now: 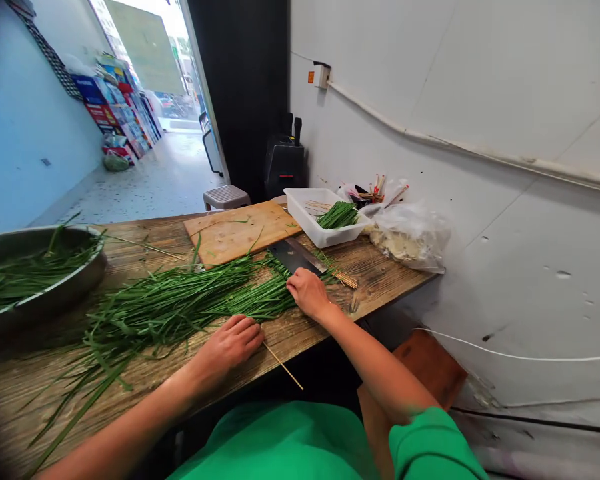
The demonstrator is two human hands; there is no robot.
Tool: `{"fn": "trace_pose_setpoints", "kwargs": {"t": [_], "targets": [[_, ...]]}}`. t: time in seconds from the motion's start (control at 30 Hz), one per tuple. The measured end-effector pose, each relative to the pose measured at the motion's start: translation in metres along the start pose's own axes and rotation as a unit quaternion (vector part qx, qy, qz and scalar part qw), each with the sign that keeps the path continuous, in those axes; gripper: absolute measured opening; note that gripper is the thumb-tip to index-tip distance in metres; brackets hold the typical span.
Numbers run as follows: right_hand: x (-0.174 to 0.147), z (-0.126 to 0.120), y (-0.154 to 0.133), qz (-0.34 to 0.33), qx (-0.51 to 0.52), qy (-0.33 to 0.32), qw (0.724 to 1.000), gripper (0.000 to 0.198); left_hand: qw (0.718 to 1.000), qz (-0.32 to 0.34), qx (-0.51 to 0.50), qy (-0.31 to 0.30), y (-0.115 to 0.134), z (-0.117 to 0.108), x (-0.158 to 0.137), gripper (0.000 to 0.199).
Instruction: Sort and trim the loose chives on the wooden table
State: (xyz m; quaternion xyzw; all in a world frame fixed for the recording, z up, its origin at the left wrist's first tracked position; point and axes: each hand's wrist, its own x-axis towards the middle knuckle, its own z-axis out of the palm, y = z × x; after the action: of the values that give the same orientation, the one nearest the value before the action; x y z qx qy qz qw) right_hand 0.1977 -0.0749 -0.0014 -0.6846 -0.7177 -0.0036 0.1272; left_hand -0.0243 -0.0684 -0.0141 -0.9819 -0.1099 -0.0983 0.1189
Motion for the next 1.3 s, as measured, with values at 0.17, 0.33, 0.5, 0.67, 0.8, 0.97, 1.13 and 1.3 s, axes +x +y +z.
{"fn": "trace_pose_setpoints", "kwargs": {"t": [0.17, 0.33, 0.5, 0.67, 0.8, 0.97, 1.13, 1.3], "targets": [[0.01, 0.011, 0.006, -0.037, 0.027, 0.006, 0.999, 0.015, 1.0, -0.006, -0.017, 0.002, 0.0, 0.001, 0.0, 0.011], [0.009, 0.01, 0.009, -0.091, 0.034, 0.006, 0.995, 0.013, 1.0, -0.001, -0.022, 0.008, -0.001, 0.006, -0.001, 0.013], [0.012, 0.012, 0.008, -0.128, 0.048, 0.007, 0.991, 0.01, 0.999, 0.004, -0.034, -0.009, -0.001, 0.008, -0.002, 0.012], [0.014, 0.02, 0.007, -0.113, 0.106, 0.034, 0.987, 0.014, 0.999, 0.0, -0.041, -0.022, 0.0, 0.007, -0.002, 0.012], [0.014, 0.023, 0.012, -0.092, 0.178, 0.058, 0.978, 0.011, 0.998, -0.006, -0.049, -0.026, 0.001, 0.007, -0.002, 0.011], [0.014, 0.024, 0.015, -0.058, 0.243, 0.076, 0.965, 0.012, 0.998, -0.015, -0.063, -0.026, 0.001, 0.009, -0.003, 0.012], [0.018, 0.01, 0.028, 0.02, 0.231, 0.108, 0.967, 0.021, 0.998, -0.011, -0.059, -0.023, 0.002, 0.008, -0.003, 0.012], [-0.009, -0.02, 0.024, 0.1, 0.148, 0.148, 0.973, 0.017, 0.999, -0.011, -0.041, 0.002, 0.003, 0.005, -0.002, 0.014]]}}
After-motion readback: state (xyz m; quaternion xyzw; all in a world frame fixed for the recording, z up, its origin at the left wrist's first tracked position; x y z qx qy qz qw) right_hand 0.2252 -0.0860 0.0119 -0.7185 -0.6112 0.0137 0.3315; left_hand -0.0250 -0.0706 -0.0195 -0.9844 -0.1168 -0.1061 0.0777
